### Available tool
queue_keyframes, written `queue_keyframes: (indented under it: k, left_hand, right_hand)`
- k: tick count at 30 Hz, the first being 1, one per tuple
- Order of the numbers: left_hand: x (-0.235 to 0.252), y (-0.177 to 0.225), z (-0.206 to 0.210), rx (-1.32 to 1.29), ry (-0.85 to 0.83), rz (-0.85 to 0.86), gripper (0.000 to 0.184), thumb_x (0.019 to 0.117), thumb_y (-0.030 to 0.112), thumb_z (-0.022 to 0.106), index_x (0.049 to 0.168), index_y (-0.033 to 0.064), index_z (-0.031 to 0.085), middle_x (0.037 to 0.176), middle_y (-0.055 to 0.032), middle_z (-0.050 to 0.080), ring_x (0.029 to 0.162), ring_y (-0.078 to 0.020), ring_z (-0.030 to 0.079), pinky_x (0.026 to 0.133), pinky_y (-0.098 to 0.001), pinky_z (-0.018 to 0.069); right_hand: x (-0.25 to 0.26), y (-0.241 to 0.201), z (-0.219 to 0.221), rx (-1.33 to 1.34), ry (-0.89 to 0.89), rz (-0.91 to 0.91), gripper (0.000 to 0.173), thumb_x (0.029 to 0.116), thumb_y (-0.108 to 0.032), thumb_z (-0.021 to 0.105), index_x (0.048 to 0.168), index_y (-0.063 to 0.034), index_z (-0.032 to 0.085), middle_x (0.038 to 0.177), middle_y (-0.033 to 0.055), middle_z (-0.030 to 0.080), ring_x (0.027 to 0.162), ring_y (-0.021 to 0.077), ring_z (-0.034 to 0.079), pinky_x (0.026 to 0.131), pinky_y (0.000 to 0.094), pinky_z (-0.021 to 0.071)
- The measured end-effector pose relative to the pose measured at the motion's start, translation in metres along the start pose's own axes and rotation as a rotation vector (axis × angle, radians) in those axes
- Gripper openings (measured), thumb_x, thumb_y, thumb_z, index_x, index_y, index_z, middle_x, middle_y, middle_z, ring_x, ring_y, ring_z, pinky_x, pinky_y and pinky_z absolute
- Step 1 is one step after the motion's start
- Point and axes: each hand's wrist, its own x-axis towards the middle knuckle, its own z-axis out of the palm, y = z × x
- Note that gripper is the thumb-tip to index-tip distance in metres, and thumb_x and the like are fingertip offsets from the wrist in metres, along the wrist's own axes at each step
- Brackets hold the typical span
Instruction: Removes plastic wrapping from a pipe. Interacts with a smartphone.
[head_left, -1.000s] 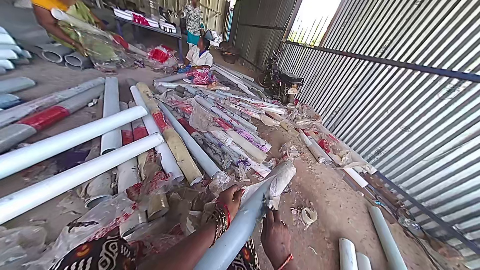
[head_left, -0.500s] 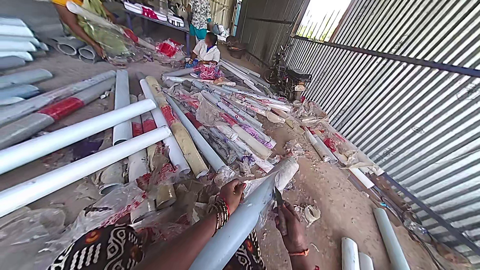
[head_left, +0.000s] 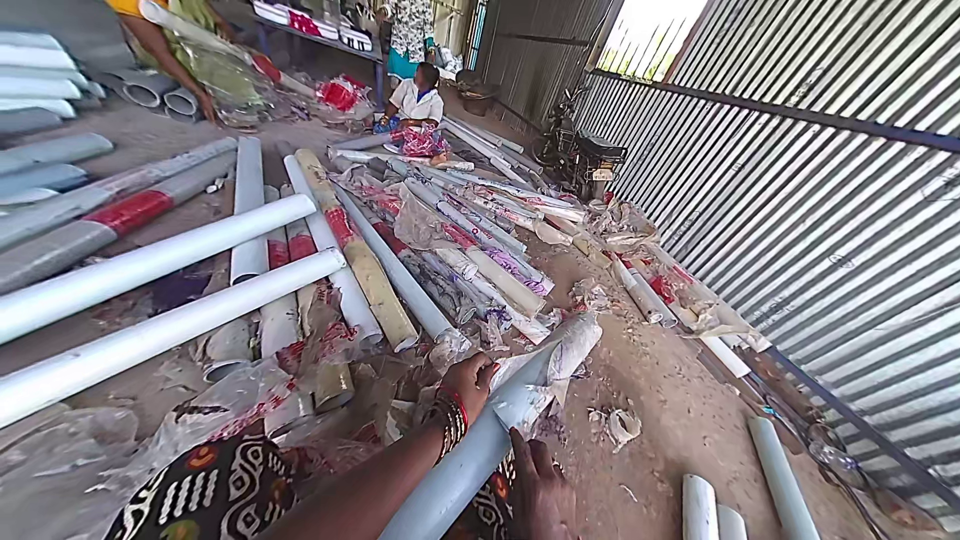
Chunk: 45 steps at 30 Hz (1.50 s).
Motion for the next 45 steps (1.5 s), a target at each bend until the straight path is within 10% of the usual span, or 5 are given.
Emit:
queue_keyframes:
  k: [28,32,34,39,45]
  left_hand:
    - [-0.012,0.002,-0.012,0.036,-0.03,-0.008,0.031,0.1076,0.016,0.051,0.12,-0.0094,0.065,0.099,-0.0264,0.069,0.093,-0.0363,0.068,0.092,-0.049,0.051]
    - [-0.018,0.001,-0.015,0.013,-0.038,-0.07,0.032,0.1085,0.017,0.051,0.122,-0.0087,0.064,0.102,-0.0263,0.069,0.097,-0.0363,0.068,0.094,-0.0483,0.0509]
    - [-0.019,0.002,-0.019,0.009,-0.02,-0.066,0.032,0.1082,0.017,0.052,0.123,-0.0088,0.063,0.101,-0.0261,0.069,0.096,-0.0362,0.068,0.094,-0.0482,0.0511]
    - [-0.027,0.006,-0.02,0.144,-0.101,0.151,0.028,0.102,0.001,0.051,0.123,-0.0086,0.066,0.132,-0.0288,0.059,0.121,-0.0388,0.061,0.107,-0.0448,0.0477]
    - [-0.025,0.021,-0.01,0.491,-0.407,0.223,0.038,0.1008,0.002,0.049,0.135,0.0024,0.066,0.159,-0.0236,0.04,0.145,-0.0431,0.039,0.114,-0.0564,0.0364]
  right_hand:
    - [0.037,0.01,0.031,-0.053,0.01,0.059,0.043,0.0839,0.003,0.064,0.121,-0.014,0.078,0.089,0.0219,0.072,0.062,0.0394,0.069,0.051,0.0533,0.0539]
    - [0.069,0.033,0.006,-0.093,-0.467,0.422,0.048,0.1047,-0.015,0.048,0.151,-0.0243,0.053,0.135,0.0204,0.064,0.108,0.0427,0.069,0.087,0.06,0.0537]
    - [0.076,0.055,-0.001,0.153,-0.444,0.392,0.044,0.1039,-0.016,0.053,0.148,-0.016,0.057,0.132,0.0196,0.067,0.112,0.0387,0.069,0.096,0.0583,0.0515]
    - [0.055,0.062,0.004,0.886,-0.2,0.598,0.036,0.1047,-0.003,0.047,0.139,0.0054,0.056,0.086,0.0093,0.067,0.054,0.0069,0.054,0.049,0.0232,0.0449]
    - [0.022,0.029,0.006,0.981,-0.098,0.573,0.049,0.1024,-0.006,0.042,0.149,0.0076,0.039,0.096,0.0124,0.065,0.061,0.0095,0.06,0.053,0.0252,0.0505]
